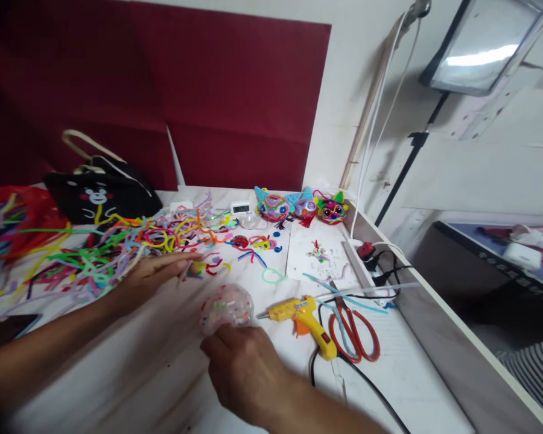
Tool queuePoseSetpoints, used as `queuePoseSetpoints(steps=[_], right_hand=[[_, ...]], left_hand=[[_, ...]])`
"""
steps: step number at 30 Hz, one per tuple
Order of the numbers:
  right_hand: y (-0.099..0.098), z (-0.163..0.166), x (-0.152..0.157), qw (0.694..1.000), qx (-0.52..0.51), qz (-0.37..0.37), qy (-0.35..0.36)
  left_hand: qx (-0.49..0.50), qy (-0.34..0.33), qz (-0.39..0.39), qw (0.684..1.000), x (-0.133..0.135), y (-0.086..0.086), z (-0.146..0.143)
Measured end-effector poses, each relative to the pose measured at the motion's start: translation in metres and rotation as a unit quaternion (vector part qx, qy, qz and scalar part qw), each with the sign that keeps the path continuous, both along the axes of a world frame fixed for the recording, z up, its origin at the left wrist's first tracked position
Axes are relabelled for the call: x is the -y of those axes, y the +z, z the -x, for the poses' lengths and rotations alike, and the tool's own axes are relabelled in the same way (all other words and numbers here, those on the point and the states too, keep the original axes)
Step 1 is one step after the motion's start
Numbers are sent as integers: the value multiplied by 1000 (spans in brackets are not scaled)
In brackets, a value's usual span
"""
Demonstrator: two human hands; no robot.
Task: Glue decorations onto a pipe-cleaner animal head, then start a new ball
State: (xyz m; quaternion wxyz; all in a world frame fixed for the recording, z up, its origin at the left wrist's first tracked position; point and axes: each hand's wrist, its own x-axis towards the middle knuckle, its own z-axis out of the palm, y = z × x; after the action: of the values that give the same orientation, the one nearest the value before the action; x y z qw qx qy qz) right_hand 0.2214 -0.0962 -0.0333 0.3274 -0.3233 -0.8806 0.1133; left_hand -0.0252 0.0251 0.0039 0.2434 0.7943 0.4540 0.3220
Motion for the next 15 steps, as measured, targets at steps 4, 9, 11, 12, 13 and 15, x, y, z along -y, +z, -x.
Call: queuePoseSetpoints(steps=[4,9,11,12,13,15], right_hand=[[11,-2,-6,946,-225,229,-50],[23,-2,-27,854,-365,362,-84],[27,-1,-35,837,-386,379,-83],[29,0,-38,829,-395,388,-79],[31,1,-40,821,-404,397,-75],[35,3,-42,805,-420,414,-64]], left_hand=[[44,-51,-7,998,29,-3,-16],[-26,-87,-177,980,61,-4,-33],[-47,-108,-259,959,70,-6,-39],[-58,-117,-289,949,74,-7,-42],[-66,-123,-313,939,77,-9,-45],[-87,-135,-341,926,81,-15,-50]])
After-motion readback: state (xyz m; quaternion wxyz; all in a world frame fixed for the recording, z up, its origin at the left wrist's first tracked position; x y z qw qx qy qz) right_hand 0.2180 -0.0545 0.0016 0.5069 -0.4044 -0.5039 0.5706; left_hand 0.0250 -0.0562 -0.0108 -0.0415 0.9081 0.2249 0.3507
